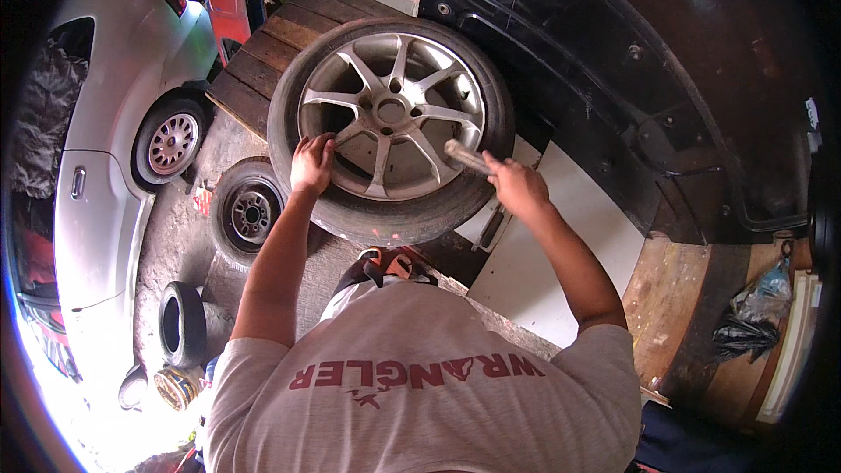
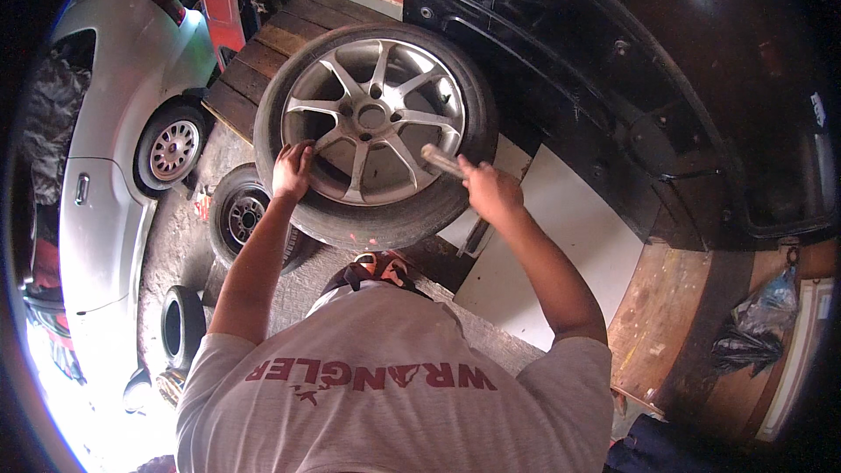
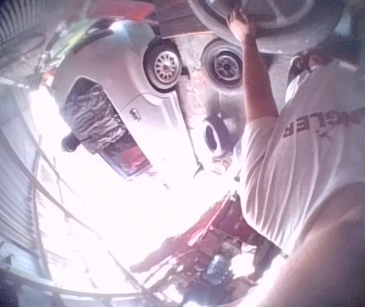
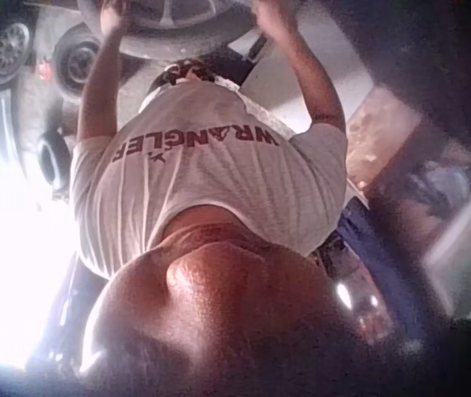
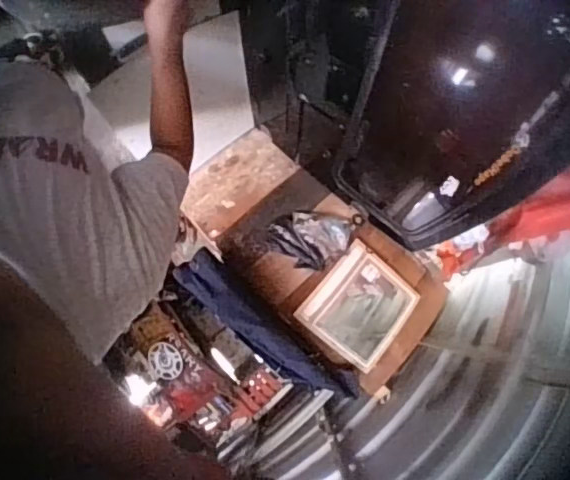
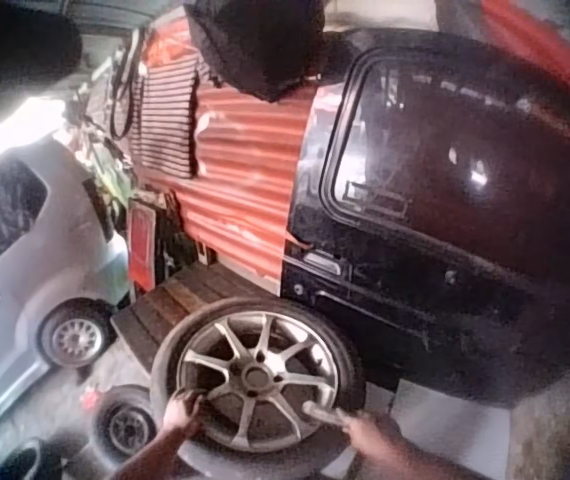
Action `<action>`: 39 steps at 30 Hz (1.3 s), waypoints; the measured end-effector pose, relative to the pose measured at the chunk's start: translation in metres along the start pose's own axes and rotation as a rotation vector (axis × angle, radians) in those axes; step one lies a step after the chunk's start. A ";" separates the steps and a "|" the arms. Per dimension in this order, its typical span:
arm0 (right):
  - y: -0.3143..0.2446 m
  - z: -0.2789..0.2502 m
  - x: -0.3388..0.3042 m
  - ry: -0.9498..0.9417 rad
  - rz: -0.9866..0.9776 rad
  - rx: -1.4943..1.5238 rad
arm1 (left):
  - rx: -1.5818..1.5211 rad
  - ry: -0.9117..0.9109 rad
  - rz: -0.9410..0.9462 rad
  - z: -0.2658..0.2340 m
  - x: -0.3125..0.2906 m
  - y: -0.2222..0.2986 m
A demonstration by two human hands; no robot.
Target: The person scrubs a car wheel with a brush, focusing on the rim and spokes. The wheel is positioned on a wooden platform in a garage-like setting.
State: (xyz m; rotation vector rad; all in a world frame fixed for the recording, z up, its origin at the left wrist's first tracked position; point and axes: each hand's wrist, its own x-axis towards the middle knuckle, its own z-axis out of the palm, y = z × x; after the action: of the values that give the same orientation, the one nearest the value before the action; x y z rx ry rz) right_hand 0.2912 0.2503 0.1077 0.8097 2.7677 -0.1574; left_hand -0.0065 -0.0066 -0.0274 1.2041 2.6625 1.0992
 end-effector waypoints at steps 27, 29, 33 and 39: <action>0.027 -0.005 0.017 0.055 0.142 0.142 | 0.000 -0.017 -0.010 -0.001 0.001 0.006; 0.038 -0.004 0.029 0.155 0.136 0.104 | 0.002 0.001 -0.006 0.001 0.001 0.006; 0.013 -0.001 0.014 0.006 0.109 0.230 | -0.007 0.014 -0.024 0.002 -0.001 0.003; 0.007 0.009 0.014 -0.035 0.096 0.293 | 0.008 0.001 -0.022 0.002 -0.002 0.003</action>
State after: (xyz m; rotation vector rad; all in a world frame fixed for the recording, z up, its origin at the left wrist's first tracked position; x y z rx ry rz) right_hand 0.2853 0.2620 0.0951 0.9967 2.7019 -0.5624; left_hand -0.0021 -0.0054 -0.0275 1.1733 2.6769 1.0877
